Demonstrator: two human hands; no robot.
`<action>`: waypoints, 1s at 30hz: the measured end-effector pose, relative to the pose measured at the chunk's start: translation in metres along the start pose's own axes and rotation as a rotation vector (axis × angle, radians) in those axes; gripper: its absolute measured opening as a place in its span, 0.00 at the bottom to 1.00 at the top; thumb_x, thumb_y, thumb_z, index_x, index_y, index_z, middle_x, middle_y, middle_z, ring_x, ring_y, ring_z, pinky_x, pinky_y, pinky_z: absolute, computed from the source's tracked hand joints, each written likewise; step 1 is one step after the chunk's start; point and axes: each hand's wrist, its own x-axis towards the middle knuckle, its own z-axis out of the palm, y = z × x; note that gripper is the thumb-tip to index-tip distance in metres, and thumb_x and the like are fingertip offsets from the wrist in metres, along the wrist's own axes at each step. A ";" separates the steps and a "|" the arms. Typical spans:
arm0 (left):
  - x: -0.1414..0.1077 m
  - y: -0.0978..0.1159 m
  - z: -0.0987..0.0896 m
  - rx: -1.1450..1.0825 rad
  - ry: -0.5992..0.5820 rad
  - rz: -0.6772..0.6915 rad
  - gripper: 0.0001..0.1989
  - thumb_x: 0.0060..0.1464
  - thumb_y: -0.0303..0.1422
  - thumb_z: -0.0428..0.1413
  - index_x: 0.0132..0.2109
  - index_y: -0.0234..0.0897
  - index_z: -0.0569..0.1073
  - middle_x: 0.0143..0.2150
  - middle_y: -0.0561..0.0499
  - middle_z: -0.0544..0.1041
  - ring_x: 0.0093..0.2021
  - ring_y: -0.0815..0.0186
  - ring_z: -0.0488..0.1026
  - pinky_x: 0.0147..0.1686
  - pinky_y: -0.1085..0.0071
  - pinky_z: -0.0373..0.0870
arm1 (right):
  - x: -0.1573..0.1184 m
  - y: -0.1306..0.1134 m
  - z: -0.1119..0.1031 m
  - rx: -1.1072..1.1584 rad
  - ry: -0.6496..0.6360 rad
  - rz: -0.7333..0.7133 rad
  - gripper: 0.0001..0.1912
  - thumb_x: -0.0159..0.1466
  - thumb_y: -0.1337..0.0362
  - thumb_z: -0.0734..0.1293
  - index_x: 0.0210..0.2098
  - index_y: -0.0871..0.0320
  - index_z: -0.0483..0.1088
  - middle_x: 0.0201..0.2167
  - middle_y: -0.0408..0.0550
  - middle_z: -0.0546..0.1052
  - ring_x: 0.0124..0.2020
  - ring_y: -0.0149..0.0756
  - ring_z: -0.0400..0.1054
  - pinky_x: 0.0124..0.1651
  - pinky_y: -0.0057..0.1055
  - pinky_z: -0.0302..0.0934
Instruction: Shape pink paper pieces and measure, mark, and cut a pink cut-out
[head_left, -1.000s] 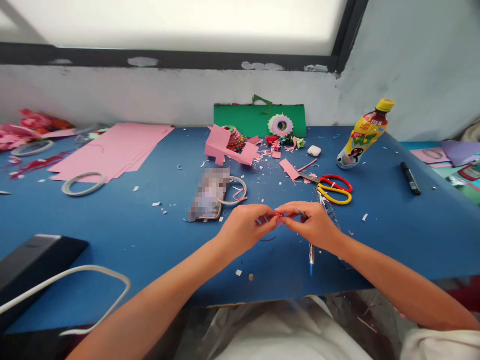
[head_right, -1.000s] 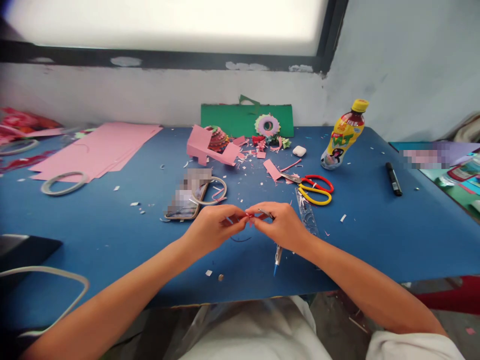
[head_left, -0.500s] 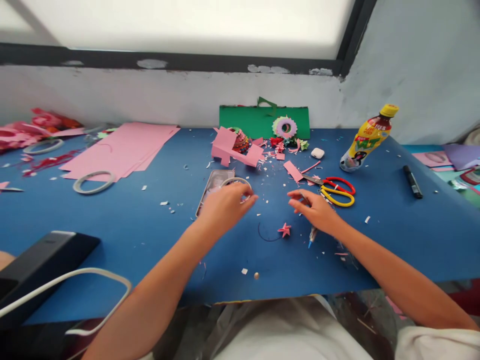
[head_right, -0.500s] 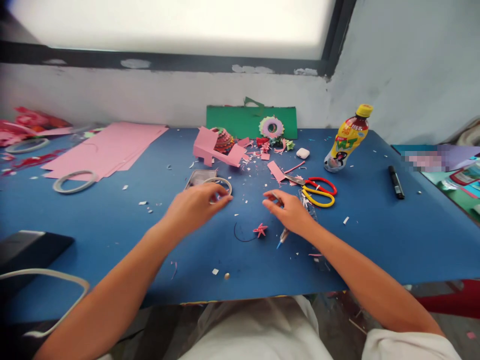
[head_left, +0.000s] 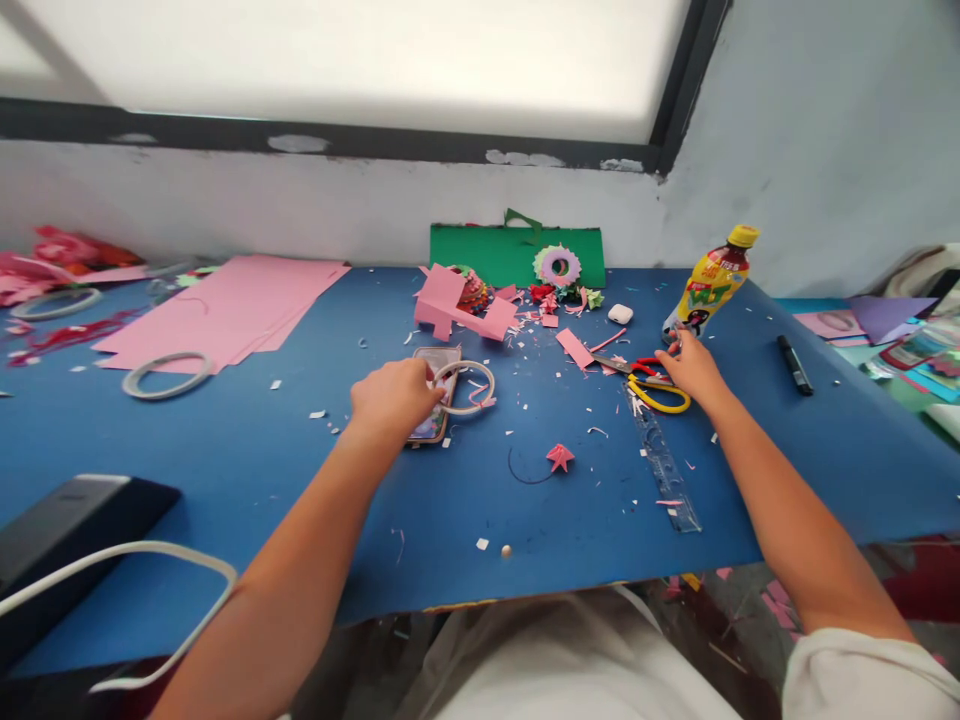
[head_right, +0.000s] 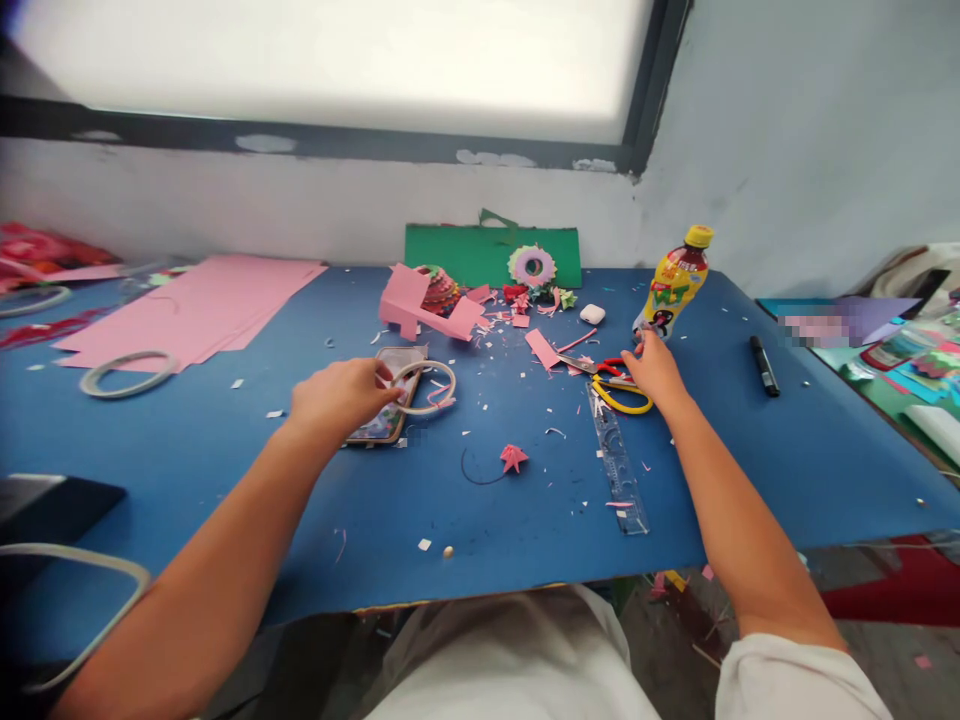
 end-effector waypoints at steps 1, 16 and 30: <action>0.000 0.000 0.001 -0.001 0.014 0.002 0.17 0.48 0.44 0.54 0.41 0.39 0.76 0.40 0.35 0.77 0.40 0.42 0.74 0.30 0.56 0.67 | 0.000 0.000 0.002 0.003 0.015 -0.009 0.27 0.57 0.61 0.63 0.54 0.65 0.60 0.40 0.56 0.71 0.32 0.39 0.68 0.41 0.37 0.63; -0.024 0.035 -0.002 -0.645 0.064 0.365 0.15 0.50 0.39 0.55 0.43 0.37 0.73 0.37 0.49 0.77 0.32 0.66 0.73 0.33 0.71 0.68 | -0.010 -0.029 0.017 0.709 -0.133 -0.127 0.24 0.56 0.68 0.60 0.53 0.56 0.60 0.57 0.52 0.64 0.54 0.38 0.64 0.52 0.34 0.64; -0.048 0.055 0.000 -0.861 -0.349 0.475 0.18 0.48 0.41 0.58 0.44 0.36 0.74 0.30 0.51 0.75 0.28 0.69 0.70 0.26 0.74 0.68 | -0.053 -0.081 0.030 0.859 -0.418 -0.182 0.21 0.58 0.66 0.64 0.51 0.53 0.62 0.53 0.51 0.67 0.54 0.38 0.65 0.56 0.40 0.59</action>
